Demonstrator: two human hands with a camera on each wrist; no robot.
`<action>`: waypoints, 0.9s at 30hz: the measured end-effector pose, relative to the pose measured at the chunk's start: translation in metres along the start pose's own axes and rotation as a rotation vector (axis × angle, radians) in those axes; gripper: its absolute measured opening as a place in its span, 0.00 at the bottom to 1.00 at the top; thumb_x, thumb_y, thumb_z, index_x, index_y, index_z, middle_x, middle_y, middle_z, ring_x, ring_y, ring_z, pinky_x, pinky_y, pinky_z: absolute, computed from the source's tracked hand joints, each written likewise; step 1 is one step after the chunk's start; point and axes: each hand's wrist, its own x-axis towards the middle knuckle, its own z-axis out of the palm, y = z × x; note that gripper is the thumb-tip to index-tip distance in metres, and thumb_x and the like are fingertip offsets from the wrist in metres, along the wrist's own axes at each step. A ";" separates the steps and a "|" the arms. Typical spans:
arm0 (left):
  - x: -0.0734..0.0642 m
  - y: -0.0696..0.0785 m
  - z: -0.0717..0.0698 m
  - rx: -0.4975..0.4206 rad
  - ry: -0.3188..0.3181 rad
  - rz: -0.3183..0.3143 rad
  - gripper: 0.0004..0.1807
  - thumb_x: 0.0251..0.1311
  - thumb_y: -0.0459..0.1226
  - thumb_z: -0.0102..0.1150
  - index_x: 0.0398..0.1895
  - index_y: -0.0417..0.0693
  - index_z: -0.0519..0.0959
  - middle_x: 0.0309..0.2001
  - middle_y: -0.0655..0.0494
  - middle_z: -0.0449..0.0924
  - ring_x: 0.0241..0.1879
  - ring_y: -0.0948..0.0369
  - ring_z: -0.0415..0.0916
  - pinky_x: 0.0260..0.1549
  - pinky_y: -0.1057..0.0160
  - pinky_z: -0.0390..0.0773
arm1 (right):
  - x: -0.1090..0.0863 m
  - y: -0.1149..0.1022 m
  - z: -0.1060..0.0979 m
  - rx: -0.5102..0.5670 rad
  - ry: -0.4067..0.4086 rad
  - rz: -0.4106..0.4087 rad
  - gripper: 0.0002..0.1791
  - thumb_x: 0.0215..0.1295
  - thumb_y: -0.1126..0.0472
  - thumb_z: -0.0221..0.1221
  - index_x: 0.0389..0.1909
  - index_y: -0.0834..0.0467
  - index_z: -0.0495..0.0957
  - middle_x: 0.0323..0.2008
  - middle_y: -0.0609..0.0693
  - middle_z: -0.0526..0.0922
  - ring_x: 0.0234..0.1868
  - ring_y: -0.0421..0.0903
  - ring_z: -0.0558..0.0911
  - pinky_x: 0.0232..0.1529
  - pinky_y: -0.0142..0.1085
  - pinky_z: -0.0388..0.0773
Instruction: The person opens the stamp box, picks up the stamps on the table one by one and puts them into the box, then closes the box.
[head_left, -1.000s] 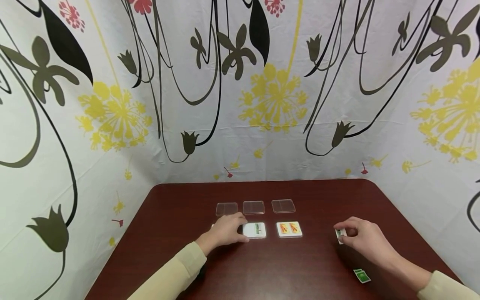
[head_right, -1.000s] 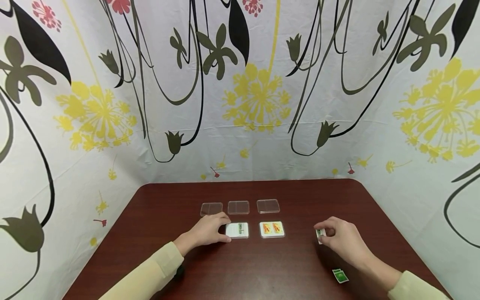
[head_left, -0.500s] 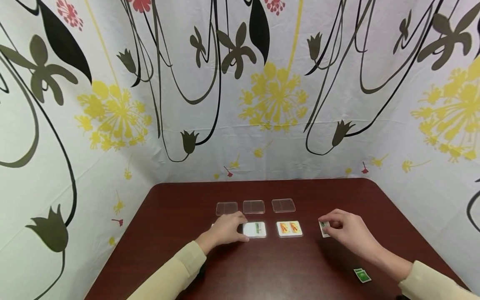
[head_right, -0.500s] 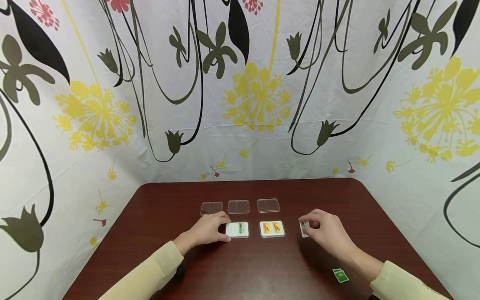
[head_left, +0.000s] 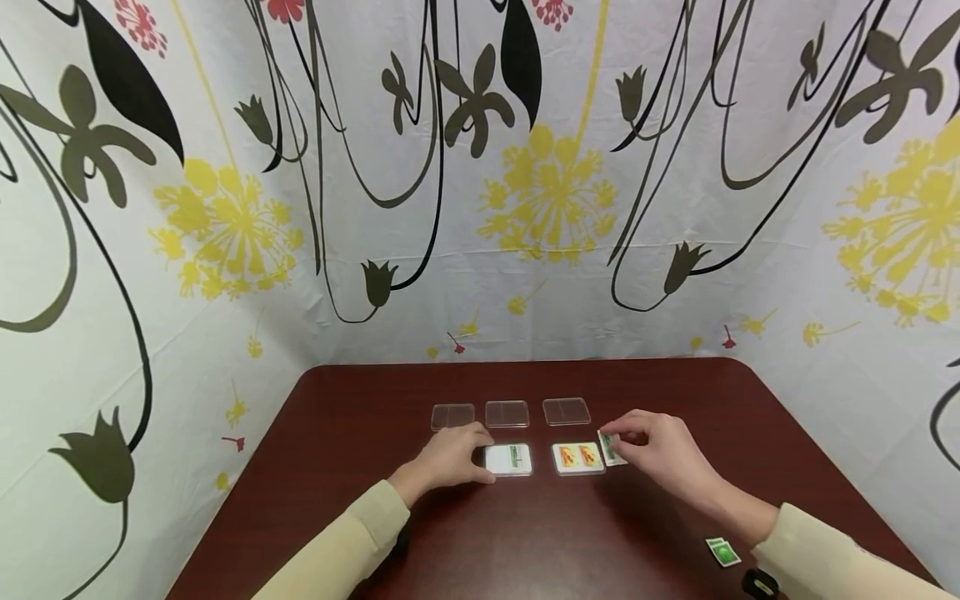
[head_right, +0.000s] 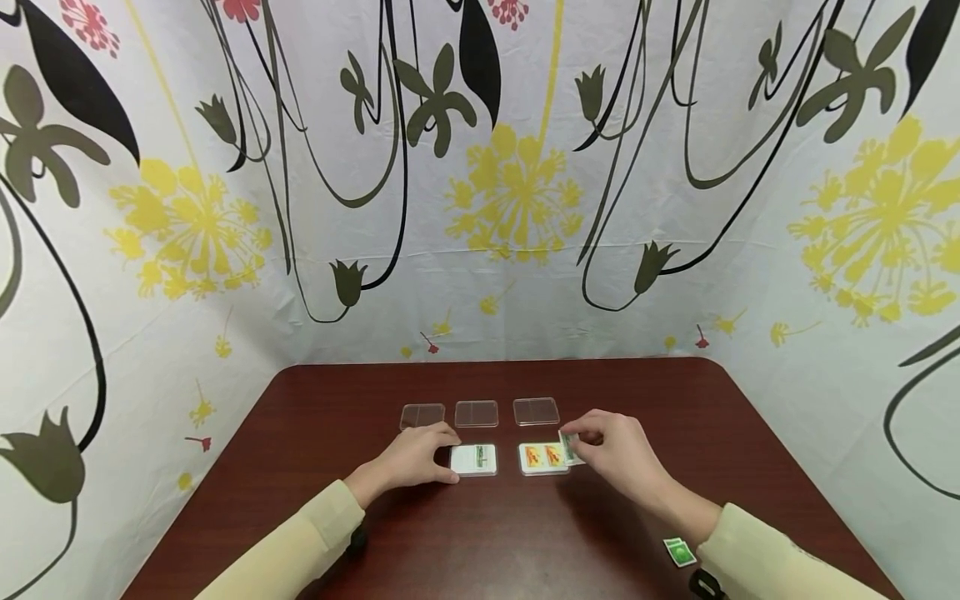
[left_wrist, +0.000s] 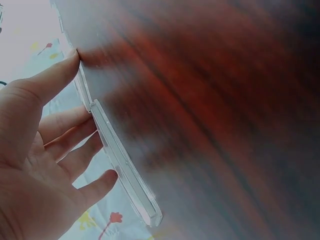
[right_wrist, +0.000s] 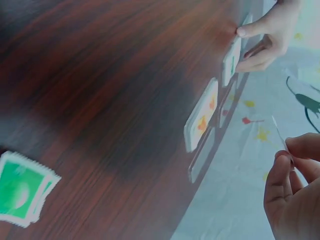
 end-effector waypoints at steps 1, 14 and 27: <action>0.000 0.000 -0.001 -0.005 0.000 0.001 0.34 0.43 0.60 0.63 0.53 0.53 0.76 0.50 0.64 0.72 0.48 0.62 0.71 0.47 0.56 0.69 | 0.002 -0.002 0.002 0.004 0.002 -0.004 0.12 0.52 0.62 0.65 0.35 0.41 0.82 0.33 0.35 0.79 0.25 0.34 0.76 0.22 0.31 0.72; 0.002 -0.006 0.000 -0.036 0.002 0.019 0.33 0.42 0.59 0.65 0.52 0.54 0.77 0.50 0.63 0.73 0.49 0.62 0.71 0.47 0.56 0.70 | 0.023 -0.020 0.025 0.090 0.014 -0.025 0.10 0.52 0.63 0.63 0.34 0.43 0.83 0.28 0.36 0.78 0.23 0.37 0.75 0.23 0.32 0.72; 0.002 -0.008 -0.004 -0.042 -0.017 0.037 0.32 0.43 0.58 0.65 0.51 0.53 0.77 0.51 0.62 0.73 0.50 0.60 0.71 0.48 0.55 0.69 | 0.052 -0.043 0.048 0.189 0.015 0.002 0.08 0.53 0.61 0.63 0.32 0.43 0.83 0.34 0.35 0.80 0.23 0.37 0.78 0.21 0.34 0.74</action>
